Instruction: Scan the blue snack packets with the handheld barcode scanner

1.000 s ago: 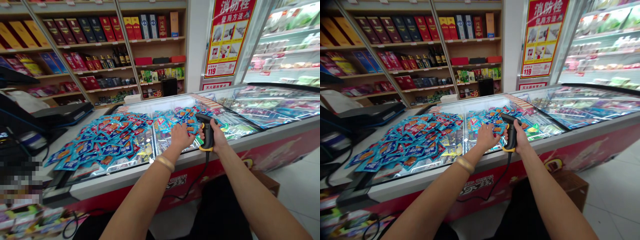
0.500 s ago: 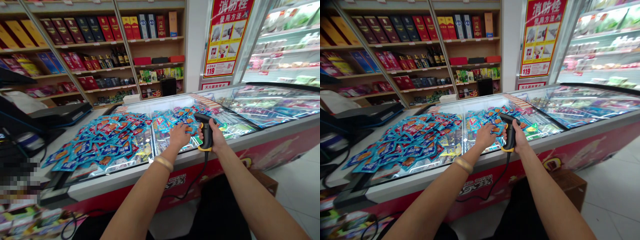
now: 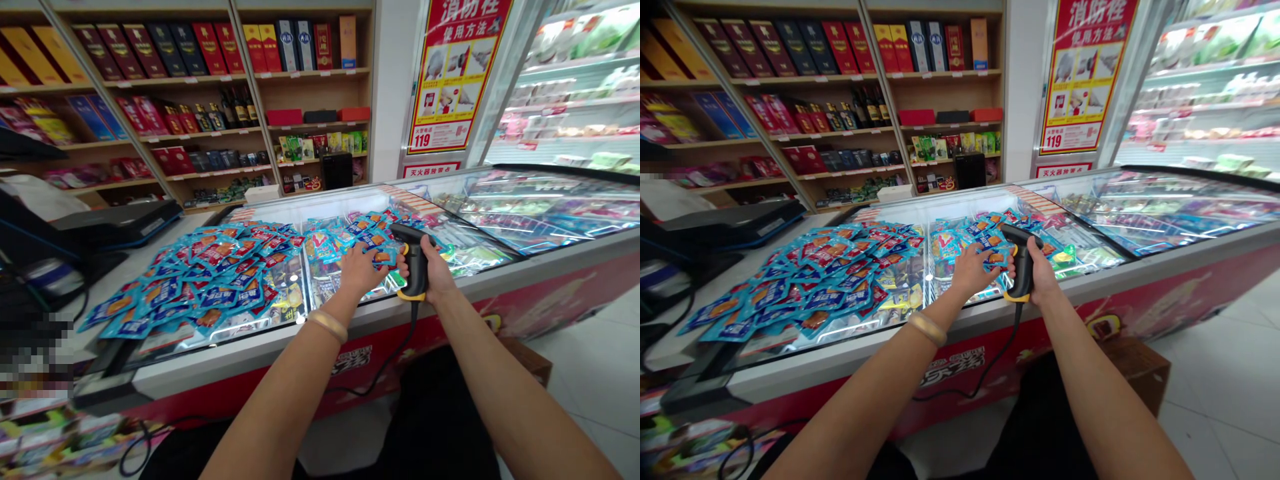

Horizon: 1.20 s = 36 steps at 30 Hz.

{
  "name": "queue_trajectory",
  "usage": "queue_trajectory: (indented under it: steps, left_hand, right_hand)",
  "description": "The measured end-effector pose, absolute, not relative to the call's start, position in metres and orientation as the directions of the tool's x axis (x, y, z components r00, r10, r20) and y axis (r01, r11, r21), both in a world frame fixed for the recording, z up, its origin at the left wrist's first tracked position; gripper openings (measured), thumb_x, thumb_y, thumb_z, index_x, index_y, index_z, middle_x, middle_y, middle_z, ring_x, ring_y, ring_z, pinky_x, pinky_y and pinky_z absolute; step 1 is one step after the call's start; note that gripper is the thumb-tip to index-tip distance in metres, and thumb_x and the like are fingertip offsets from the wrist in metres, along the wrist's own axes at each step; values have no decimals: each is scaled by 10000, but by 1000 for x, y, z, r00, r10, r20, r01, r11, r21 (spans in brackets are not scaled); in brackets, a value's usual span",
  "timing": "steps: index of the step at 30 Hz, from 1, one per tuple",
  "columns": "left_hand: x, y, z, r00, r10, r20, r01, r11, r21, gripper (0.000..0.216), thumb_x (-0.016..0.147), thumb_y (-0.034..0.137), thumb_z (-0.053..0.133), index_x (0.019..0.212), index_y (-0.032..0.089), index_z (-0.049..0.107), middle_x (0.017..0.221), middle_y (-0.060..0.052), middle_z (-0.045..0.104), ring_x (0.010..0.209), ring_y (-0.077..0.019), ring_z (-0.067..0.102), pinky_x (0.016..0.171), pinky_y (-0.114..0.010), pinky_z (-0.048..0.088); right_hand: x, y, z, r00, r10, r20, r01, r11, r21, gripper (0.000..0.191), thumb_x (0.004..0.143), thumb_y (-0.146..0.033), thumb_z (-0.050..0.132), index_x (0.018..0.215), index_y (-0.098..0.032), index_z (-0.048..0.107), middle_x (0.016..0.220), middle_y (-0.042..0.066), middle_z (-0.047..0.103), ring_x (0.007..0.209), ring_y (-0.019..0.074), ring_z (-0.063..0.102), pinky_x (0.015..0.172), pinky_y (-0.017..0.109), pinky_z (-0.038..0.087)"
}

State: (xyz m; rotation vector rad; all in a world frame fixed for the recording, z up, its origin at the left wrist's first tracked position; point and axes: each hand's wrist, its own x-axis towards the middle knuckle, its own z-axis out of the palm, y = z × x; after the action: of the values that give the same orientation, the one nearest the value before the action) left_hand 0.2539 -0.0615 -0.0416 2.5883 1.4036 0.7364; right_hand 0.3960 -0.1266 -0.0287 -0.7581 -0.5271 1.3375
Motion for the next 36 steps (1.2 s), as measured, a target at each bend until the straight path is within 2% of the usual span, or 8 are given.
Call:
queue_trajectory:
  steps: [5, 10, 15, 23, 26, 29, 33, 36]
  left_hand:
    - [254, -62, -38, 452, 804, 387, 748, -578, 326, 354, 794, 451, 653, 1086, 265, 724, 1283, -39, 614, 1176, -265, 543, 1011, -406, 451]
    - [254, -60, -38, 457, 790, 408, 727, -596, 340, 336, 791, 437, 683, 1045, 223, 732, 1073, -43, 729, 1078, -244, 602, 1006, -377, 444]
    - [254, -58, -40, 513, 742, 431, 708, -650, 276, 322, 865, 416, 637, 1121, 233, 702, 1119, -60, 715, 1087, -257, 591, 959, -407, 445]
    - [256, -56, -41, 518, 671, 531, 655, -710, 259, 253, 962, 323, 502, 1019, 191, 710, 1011, -70, 718, 992, -215, 620, 916, -348, 448]
    - [256, -55, -43, 440, 669, 599, 618, -709, 338, 251, 979, 273, 461, 1029, 178, 688, 989, -80, 703, 973, -191, 625, 912, -311, 449]
    - [253, -54, -44, 286, 729, 623, 596, -644, 480, 254, 988, 252, 429, 985, 176, 671, 969, -81, 691, 947, -184, 629, 874, -288, 454]
    - [249, -51, -43, 72, 850, 521, 578, -461, 673, 295, 1003, 276, 365, 924, 197, 638, 816, -44, 666, 787, -177, 631, 754, -277, 460]
    - [247, -48, -42, -5, 900, 436, 526, -368, 767, 314, 1003, 264, 323, 966, 189, 626, 818, -43, 670, 772, -177, 640, 737, -280, 472]
  right_hand:
    - [396, -126, -29, 167, 984, -68, -651, 58, -757, 429, 827, -613, 596, 790, -187, 561, 644, 36, 597, 470, 123, 524, 371, 222, 456]
    - [396, -127, -29, 162, 984, -73, -658, 52, -751, 427, 838, -617, 578, 809, -191, 561, 657, 38, 610, 467, 122, 523, 371, 223, 459]
    - [397, -127, -29, 168, 982, -82, -661, 50, -749, 439, 823, -623, 599, 788, -187, 556, 638, 28, 593, 468, 115, 523, 371, 210, 464]
    - [396, -127, -29, 208, 976, -55, -669, 101, -737, 455, 808, -618, 625, 792, -165, 594, 624, 14, 571, 466, 102, 514, 366, 194, 458]
    - [396, -128, -29, 213, 977, -28, -652, 120, -749, 462, 792, -634, 632, 786, -175, 589, 627, 15, 573, 468, 108, 511, 367, 206, 462]
    - [396, -128, -30, 204, 979, -27, -646, 114, -755, 456, 798, -634, 621, 766, -182, 570, 642, 26, 585, 473, 110, 507, 369, 206, 462]
    - [397, -128, -29, 184, 982, -41, -660, 93, -745, 456, 806, -624, 618, 767, -172, 574, 645, 33, 579, 488, 102, 506, 383, 186, 458]
    - [397, -128, -30, 161, 987, -24, -652, 88, -753, 462, 790, -635, 629, 771, -176, 576, 654, 34, 583, 494, 105, 503, 384, 193, 456]
